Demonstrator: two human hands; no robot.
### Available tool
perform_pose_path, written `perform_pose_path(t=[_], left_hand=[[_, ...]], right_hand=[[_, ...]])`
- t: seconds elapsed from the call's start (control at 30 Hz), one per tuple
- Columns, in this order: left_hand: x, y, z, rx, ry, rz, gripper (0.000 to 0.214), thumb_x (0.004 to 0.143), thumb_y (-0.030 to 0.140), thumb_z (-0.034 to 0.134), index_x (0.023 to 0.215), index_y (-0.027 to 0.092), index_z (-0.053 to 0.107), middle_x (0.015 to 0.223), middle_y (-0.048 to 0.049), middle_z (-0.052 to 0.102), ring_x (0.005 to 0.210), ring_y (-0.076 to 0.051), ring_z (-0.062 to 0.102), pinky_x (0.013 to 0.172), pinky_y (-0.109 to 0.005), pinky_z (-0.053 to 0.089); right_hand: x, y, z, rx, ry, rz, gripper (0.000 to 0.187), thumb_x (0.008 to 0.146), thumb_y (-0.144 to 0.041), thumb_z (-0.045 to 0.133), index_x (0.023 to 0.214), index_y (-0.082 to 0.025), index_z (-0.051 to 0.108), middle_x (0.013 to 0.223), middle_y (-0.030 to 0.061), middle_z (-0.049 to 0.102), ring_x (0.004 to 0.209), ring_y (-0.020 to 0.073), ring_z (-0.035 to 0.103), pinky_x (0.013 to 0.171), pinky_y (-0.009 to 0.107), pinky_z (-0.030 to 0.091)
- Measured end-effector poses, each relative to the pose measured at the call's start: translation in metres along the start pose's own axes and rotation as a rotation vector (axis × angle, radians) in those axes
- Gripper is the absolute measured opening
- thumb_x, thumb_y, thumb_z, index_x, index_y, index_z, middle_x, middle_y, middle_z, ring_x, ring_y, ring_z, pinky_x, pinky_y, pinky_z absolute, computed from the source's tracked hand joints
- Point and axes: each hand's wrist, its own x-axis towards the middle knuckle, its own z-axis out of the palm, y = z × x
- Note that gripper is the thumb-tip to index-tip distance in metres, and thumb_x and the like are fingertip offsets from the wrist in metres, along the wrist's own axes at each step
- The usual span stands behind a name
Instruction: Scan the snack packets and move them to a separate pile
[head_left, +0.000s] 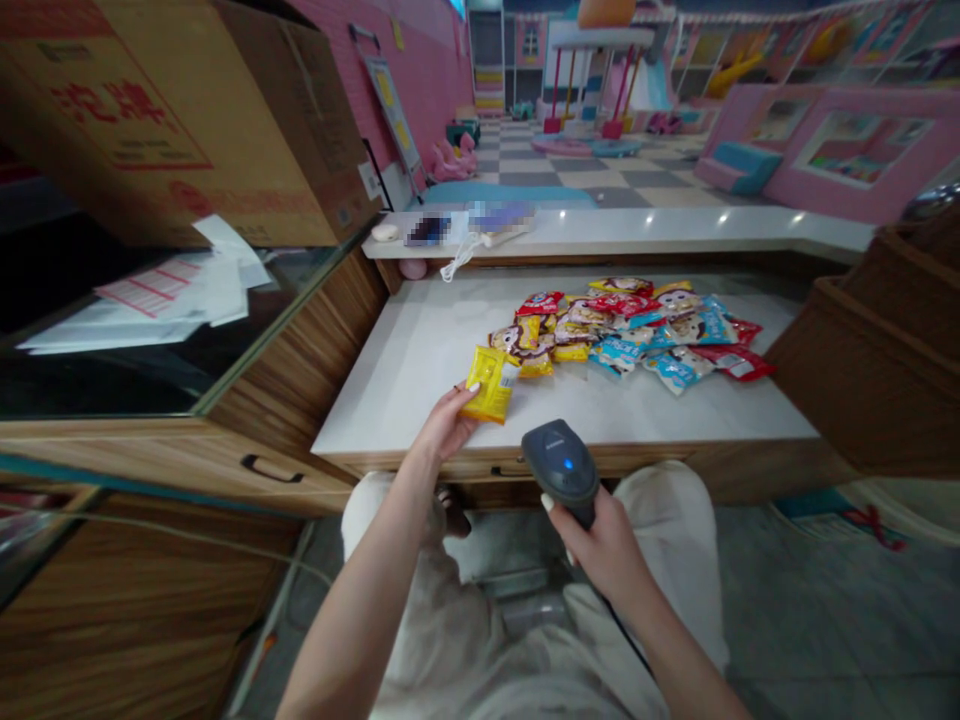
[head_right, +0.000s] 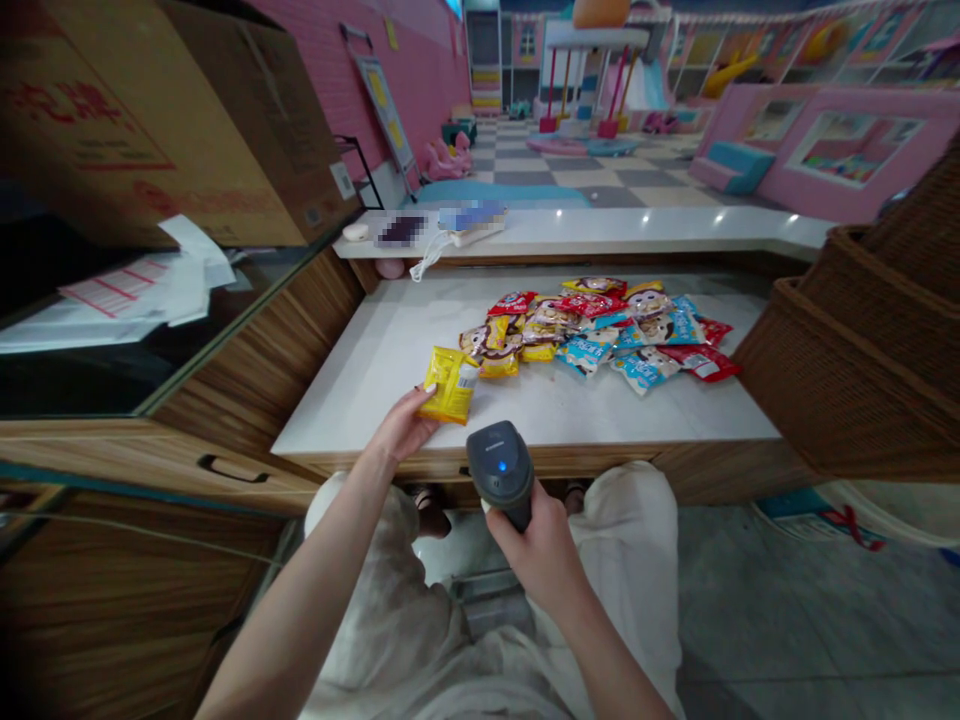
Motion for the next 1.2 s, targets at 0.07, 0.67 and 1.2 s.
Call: perform_pose_path(t=[0.07,0.67,1.2], left_hand=[[0.001,-0.001,-0.002,0.005,0.013,0.002,0.035,0.087,0.032,0.092,0.113,0.012,0.079,0.115,-0.0137,0.086,0.103,-0.024,0.082,0.101,-0.034,0.064],[0.002,-0.004,0.003,0.019,0.076,0.019,0.036,0.085,0.031,0.095,0.111,0.015,0.076,0.111,-0.0113,0.085,0.106,-0.025,0.082,0.095,-0.033,0.068],[-0.003,-0.001,0.009,0.023,0.103,0.032,0.036,0.083,0.029,0.093,0.113,0.017,0.075,0.112,-0.0082,0.084,0.097,-0.02,0.079,0.091,-0.03,0.064]], right_hand=[[0.002,-0.001,0.001,0.003,-0.012,0.01,0.022,0.091,-0.045,0.067,0.093,-0.024,0.071,0.046,-0.0059,0.055,0.038,0.0203,0.057,0.043,0.027,0.043],[0.009,-0.01,0.002,0.0,-0.011,-0.003,0.02,0.089,-0.046,0.066,0.087,-0.026,0.067,0.045,-0.0053,0.055,0.037,0.0201,0.057,0.042,0.027,0.043],[0.004,-0.006,-0.001,0.01,0.012,0.01,0.02,0.09,-0.046,0.069,0.086,-0.026,0.069,0.046,-0.0039,0.057,0.043,0.0228,0.064,0.043,0.027,0.044]])
